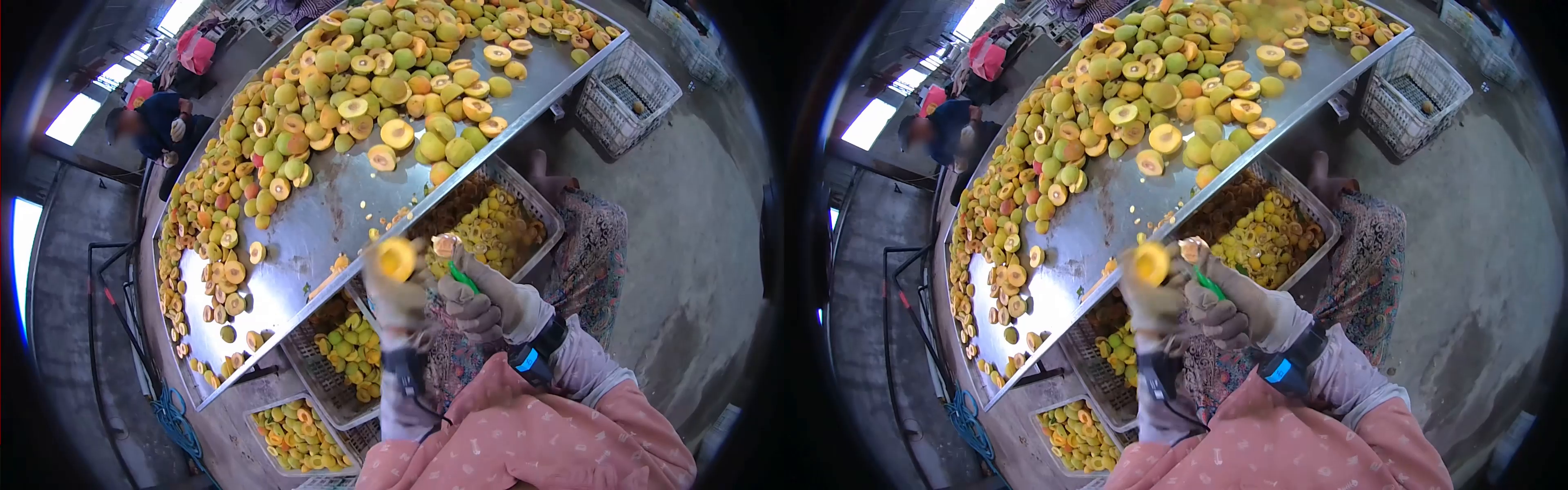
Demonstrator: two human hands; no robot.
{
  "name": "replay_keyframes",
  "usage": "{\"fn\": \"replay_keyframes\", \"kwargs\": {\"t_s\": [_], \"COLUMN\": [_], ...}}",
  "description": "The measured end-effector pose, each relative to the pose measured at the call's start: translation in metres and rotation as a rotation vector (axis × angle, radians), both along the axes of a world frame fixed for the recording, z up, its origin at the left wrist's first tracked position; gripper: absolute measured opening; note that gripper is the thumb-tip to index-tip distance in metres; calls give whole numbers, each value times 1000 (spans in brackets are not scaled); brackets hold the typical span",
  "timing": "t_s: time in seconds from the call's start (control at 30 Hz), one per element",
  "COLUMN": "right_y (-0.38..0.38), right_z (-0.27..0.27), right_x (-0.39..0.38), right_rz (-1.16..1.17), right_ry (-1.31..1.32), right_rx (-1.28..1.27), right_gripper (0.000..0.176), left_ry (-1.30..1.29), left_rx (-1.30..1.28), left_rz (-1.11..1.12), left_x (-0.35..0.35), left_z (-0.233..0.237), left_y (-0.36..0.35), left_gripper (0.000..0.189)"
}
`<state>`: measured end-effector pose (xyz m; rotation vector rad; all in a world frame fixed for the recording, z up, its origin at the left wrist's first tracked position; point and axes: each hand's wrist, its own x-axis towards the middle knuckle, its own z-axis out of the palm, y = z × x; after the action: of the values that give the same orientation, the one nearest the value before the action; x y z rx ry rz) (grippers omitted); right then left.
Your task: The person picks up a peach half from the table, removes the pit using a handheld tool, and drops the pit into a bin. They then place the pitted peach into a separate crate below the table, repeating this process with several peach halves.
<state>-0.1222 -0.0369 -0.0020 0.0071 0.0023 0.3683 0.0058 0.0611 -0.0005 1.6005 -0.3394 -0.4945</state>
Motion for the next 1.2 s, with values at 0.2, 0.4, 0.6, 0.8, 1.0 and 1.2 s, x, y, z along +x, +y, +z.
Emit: {"fn": "replay_keyframes", "kwargs": {"t_s": [0.2, 0.4, 0.6, 0.8, 1.0, 1.2], "right_y": [-11, -48, -56, -33, -8, 24], "right_z": [-12, -48, -41, -81, 14, 11], "right_x": [9, 59, 48, 22, 17, -4], "right_rz": [-385, 12, -120, -436, -537, -798], "right_ry": [296, 505, 525, 660, 429, 226], "right_rx": [-921, -2074, -2116, -1700, -1548, -1996], "right_gripper": [56, 37, 30, 34, 32, 29], "left_ry": [-854, -895, -1103, -437, -800, -752], "left_rx": [782, 687, 887, 433, 38, -132], "left_rz": [641, -115, -274, -256, -530, -328], "left_x": [95, 151, 217, 148, 50, 4], "left_z": [-8, 2, -70, -51, -5, 9], "left_y": [110, -51, -154, -118, -43, -28], "left_gripper": [39, 59, 60, 29, 22, 33]}}
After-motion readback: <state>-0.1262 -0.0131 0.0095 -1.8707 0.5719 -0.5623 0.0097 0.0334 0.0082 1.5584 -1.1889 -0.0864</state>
